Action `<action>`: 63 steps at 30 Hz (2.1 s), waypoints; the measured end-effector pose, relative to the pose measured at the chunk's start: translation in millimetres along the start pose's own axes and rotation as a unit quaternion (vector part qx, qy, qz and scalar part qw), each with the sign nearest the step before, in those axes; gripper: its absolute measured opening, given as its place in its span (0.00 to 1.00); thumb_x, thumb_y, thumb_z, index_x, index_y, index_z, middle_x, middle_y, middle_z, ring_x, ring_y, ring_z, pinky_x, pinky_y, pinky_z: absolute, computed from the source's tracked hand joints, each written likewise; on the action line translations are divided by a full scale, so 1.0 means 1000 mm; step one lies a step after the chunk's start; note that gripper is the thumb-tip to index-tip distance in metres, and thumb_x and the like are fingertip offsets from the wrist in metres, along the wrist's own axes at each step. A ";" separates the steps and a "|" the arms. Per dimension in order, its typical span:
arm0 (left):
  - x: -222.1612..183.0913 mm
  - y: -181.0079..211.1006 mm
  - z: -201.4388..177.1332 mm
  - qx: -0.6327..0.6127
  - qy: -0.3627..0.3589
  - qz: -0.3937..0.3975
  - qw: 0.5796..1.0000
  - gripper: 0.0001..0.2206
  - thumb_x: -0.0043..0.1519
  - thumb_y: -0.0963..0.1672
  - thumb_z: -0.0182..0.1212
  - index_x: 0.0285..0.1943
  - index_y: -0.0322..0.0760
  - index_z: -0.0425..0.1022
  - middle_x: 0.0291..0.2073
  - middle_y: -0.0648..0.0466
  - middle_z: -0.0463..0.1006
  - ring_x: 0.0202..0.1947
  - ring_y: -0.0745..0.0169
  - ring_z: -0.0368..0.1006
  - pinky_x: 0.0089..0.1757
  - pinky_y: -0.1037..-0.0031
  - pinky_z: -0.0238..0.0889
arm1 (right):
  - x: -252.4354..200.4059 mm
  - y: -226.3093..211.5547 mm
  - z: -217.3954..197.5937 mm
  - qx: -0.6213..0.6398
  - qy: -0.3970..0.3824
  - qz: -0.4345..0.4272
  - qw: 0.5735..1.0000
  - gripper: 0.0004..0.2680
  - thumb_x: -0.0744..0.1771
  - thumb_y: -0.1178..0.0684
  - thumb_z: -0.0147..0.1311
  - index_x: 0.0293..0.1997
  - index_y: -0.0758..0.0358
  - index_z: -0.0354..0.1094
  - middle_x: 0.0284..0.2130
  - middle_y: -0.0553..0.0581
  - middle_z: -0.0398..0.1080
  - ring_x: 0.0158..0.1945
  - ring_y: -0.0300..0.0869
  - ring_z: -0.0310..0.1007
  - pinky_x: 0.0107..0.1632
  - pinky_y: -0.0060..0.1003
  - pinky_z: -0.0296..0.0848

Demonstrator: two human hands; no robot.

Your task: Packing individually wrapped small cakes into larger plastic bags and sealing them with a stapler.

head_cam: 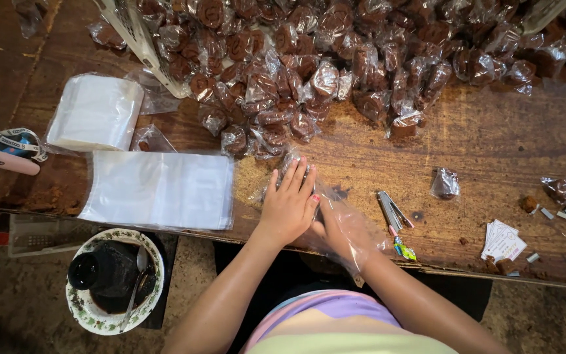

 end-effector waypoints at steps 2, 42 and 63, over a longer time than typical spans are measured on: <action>0.000 0.000 0.002 0.000 -0.003 -0.004 1.000 0.27 0.71 0.52 0.39 0.78 0.40 0.55 0.77 0.42 0.53 0.77 0.45 0.46 0.66 0.40 0.39 | 0.006 0.006 0.005 -0.002 0.008 0.012 1.000 0.20 0.67 0.34 0.46 0.61 0.54 0.61 0.42 0.62 0.77 0.50 0.55 0.77 0.53 0.51 0.73; 0.008 -0.002 0.013 0.054 -0.022 0.003 0.998 0.30 0.69 0.53 0.45 0.79 0.37 0.53 0.77 0.41 0.53 0.77 0.45 0.46 0.67 0.37 0.33 | -0.006 0.018 -0.008 -0.090 -0.049 -0.035 0.994 0.27 0.66 0.51 0.45 0.76 0.37 0.43 0.43 0.54 0.70 0.50 0.52 0.76 0.46 0.48 0.79; 0.016 0.004 0.005 0.086 -0.244 -0.083 0.962 0.42 0.63 0.55 0.53 0.81 0.41 0.33 0.80 0.46 0.29 0.78 0.51 0.23 0.64 0.29 0.25 | 0.145 0.106 -0.139 -0.203 0.004 0.151 0.967 0.13 0.70 0.53 0.55 0.61 0.56 0.63 0.33 0.55 0.73 0.36 0.43 0.70 0.36 0.32 0.79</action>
Point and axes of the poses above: each hand's wrist, its own x-axis towards the middle knuckle, its own z-axis out of the palm, y = z × x, the point moved 8 cm from there along x, towards the middle knuckle
